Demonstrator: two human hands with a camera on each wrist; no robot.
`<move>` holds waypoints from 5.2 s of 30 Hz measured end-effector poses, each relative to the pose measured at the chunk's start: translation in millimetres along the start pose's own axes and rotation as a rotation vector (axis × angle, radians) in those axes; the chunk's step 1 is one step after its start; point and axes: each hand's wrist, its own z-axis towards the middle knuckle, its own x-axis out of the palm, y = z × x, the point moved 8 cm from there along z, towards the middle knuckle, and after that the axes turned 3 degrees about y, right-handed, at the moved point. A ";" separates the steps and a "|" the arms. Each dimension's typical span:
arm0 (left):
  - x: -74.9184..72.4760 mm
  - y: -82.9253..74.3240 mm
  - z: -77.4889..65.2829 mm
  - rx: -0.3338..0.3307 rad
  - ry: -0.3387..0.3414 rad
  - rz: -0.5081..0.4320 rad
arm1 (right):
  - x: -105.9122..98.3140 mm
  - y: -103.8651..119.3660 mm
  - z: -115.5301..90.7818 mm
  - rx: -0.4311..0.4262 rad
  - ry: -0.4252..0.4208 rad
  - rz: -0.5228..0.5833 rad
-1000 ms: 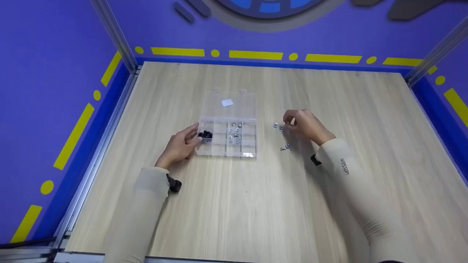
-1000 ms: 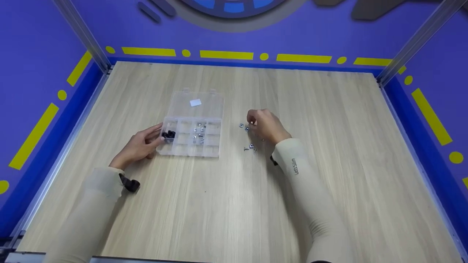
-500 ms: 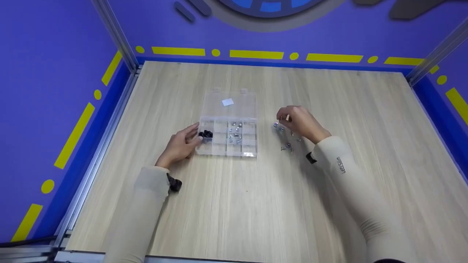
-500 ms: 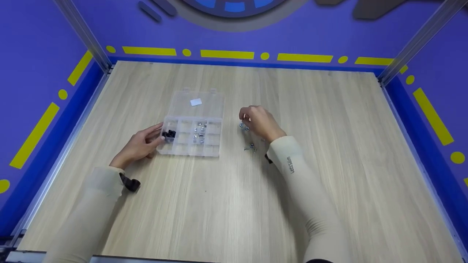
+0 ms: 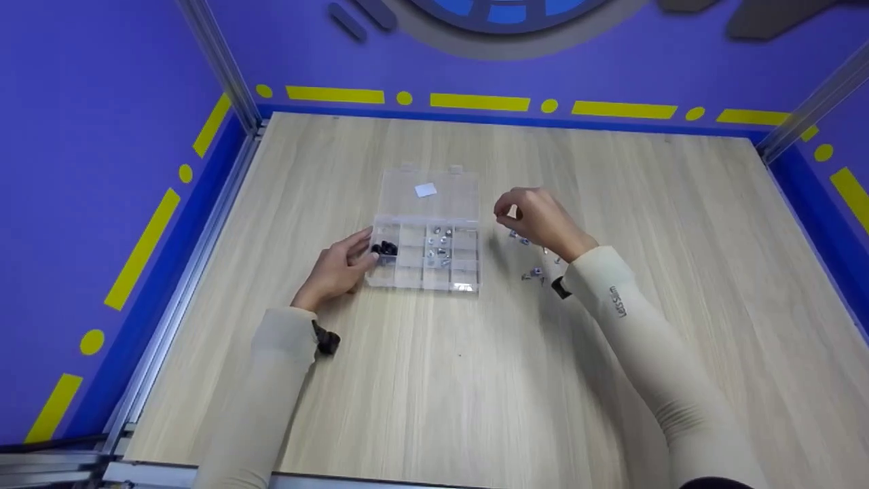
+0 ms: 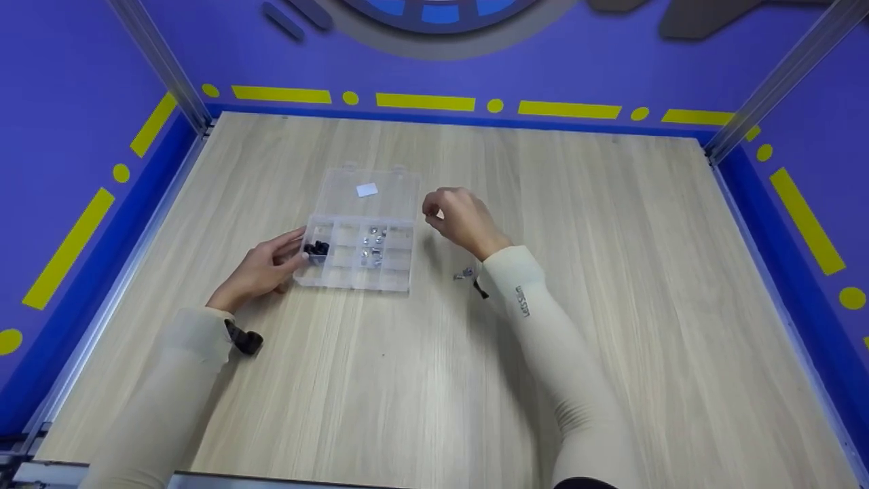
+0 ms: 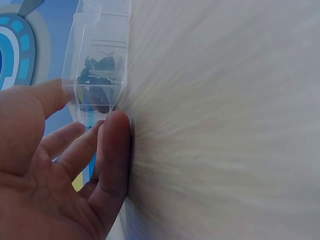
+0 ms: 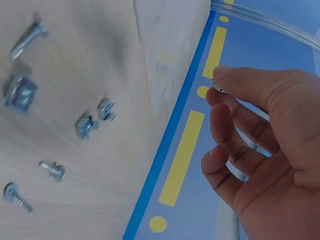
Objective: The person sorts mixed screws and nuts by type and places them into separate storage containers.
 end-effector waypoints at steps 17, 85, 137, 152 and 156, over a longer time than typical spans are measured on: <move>-0.3 0.6 -1.1 -0.006 -0.007 -0.018 | 22.0 51.9 29.7 -0.084 0.115 -0.026; -1.1 0.2 0.6 0.004 -0.021 -0.002 | 111.3 113.3 45.4 -0.129 0.494 -0.053; -1.0 1.3 -0.9 0.014 -0.013 0.019 | 25.3 -56.3 -34.2 0.227 0.193 0.012; -0.6 2.9 -0.1 -0.008 0.005 0.042 | 31.1 -59.4 -36.1 0.204 0.152 0.014; -1.0 2.3 -0.4 -0.014 0.002 0.051 | 32.4 -60.1 -36.8 0.210 0.152 0.021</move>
